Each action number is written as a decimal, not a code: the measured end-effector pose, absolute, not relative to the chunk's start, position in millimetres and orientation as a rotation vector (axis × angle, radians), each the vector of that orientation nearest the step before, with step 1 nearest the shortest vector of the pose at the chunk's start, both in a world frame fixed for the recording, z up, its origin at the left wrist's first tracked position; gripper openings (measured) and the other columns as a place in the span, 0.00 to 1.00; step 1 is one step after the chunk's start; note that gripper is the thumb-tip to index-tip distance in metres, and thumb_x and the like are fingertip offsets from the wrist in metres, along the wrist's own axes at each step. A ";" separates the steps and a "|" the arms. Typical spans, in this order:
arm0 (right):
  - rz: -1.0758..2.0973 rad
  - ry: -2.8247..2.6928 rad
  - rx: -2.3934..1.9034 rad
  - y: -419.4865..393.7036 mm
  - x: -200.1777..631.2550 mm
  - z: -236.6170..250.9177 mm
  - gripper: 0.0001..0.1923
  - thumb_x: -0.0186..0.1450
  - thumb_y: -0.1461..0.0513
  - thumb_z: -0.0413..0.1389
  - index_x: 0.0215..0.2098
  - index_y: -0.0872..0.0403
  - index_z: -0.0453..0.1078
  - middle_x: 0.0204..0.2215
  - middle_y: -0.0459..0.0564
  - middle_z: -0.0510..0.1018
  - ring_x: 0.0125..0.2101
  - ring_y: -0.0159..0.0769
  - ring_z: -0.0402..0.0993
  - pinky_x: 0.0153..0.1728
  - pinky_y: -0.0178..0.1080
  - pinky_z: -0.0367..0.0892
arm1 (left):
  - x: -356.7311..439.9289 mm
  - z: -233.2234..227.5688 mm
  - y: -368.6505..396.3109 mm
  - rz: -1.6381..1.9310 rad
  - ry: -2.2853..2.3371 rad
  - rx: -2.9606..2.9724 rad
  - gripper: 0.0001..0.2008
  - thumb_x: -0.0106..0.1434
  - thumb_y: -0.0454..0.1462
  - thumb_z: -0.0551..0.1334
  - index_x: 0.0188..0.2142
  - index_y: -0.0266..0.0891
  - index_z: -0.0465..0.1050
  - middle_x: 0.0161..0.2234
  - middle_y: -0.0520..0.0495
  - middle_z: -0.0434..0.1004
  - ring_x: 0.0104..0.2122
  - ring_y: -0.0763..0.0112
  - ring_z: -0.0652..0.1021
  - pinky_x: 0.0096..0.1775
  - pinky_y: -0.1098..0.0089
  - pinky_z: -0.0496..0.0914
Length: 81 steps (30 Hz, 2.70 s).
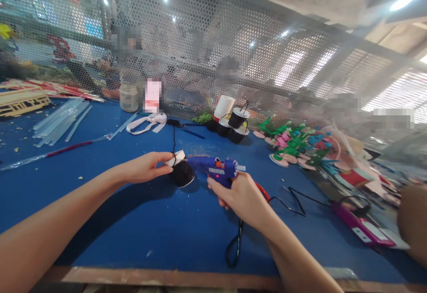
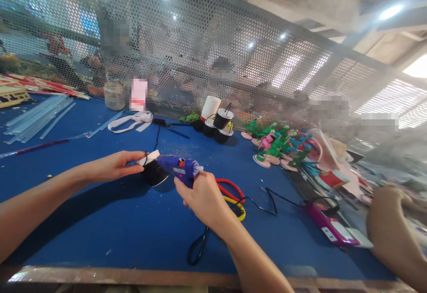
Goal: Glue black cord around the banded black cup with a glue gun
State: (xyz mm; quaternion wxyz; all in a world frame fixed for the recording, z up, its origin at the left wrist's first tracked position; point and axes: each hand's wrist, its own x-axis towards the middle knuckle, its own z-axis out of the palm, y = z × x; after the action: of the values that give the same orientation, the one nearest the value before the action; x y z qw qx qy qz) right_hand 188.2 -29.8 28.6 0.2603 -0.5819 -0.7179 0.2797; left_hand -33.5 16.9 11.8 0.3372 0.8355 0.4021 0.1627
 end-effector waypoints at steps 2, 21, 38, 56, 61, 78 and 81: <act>0.780 -1.937 -1.561 -32.4 185.2 28.2 0.12 0.55 0.58 0.49 0.17 0.56 0.62 0.08 0.42 0.64 0.09 0.26 0.61 0.11 0.28 0.58 | -33.2 11.3 17.2 0.438 1.038 2.197 0.11 0.60 0.39 0.49 0.35 0.34 0.63 0.30 0.52 0.64 0.30 0.74 0.64 0.33 0.76 0.59; 0.893 -1.888 -1.529 -13.7 198.5 24.0 0.12 0.56 0.58 0.50 0.20 0.58 0.64 0.08 0.41 0.64 0.10 0.24 0.60 0.13 0.28 0.59 | -35.6 12.1 17.9 0.481 0.944 2.257 0.10 0.61 0.36 0.49 0.41 0.35 0.62 0.43 0.45 0.66 0.43 0.68 0.66 0.45 0.72 0.59; 0.907 -1.890 -1.507 -16.1 198.6 27.9 0.11 0.55 0.59 0.50 0.19 0.58 0.64 0.07 0.41 0.64 0.09 0.24 0.60 0.12 0.27 0.59 | -36.3 12.8 18.6 0.481 0.932 2.265 0.10 0.60 0.36 0.49 0.40 0.36 0.63 0.48 0.45 0.65 0.46 0.68 0.66 0.47 0.71 0.59; 0.918 -1.908 -1.507 -19.9 197.2 29.9 0.11 0.55 0.59 0.50 0.19 0.58 0.64 0.08 0.42 0.65 0.09 0.24 0.60 0.12 0.27 0.60 | -36.2 14.6 18.7 0.455 0.932 2.280 0.13 0.61 0.36 0.49 0.44 0.36 0.61 0.46 0.45 0.66 0.46 0.68 0.66 0.46 0.70 0.59; 0.915 -1.908 -1.480 -20.5 197.4 29.7 0.10 0.55 0.59 0.51 0.21 0.57 0.64 0.08 0.42 0.65 0.10 0.25 0.61 0.12 0.28 0.60 | -36.3 13.9 18.5 0.460 0.932 2.279 0.12 0.61 0.37 0.48 0.43 0.37 0.62 0.45 0.46 0.67 0.44 0.68 0.67 0.46 0.71 0.59; 0.773 -1.992 -1.482 -33.6 184.2 27.8 0.09 0.54 0.61 0.50 0.18 0.54 0.60 0.07 0.41 0.63 0.09 0.27 0.62 0.12 0.29 0.59 | -35.2 12.4 18.6 0.451 0.978 2.334 0.11 0.61 0.36 0.49 0.41 0.36 0.63 0.43 0.47 0.67 0.41 0.69 0.68 0.44 0.70 0.61; 0.847 -1.943 -1.500 -28.9 190.5 28.5 0.09 0.55 0.59 0.50 0.19 0.55 0.62 0.08 0.41 0.63 0.10 0.27 0.62 0.11 0.28 0.59 | -35.4 13.5 17.9 0.455 0.957 2.319 0.12 0.61 0.36 0.49 0.42 0.36 0.63 0.42 0.47 0.67 0.41 0.69 0.68 0.44 0.70 0.61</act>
State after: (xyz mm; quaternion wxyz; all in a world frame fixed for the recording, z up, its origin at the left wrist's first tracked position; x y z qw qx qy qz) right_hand 190.5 -28.9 28.5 0.2691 -0.5564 -0.7207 0.3140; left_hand -35.4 17.9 13.5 0.2919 0.8699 0.3591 0.1706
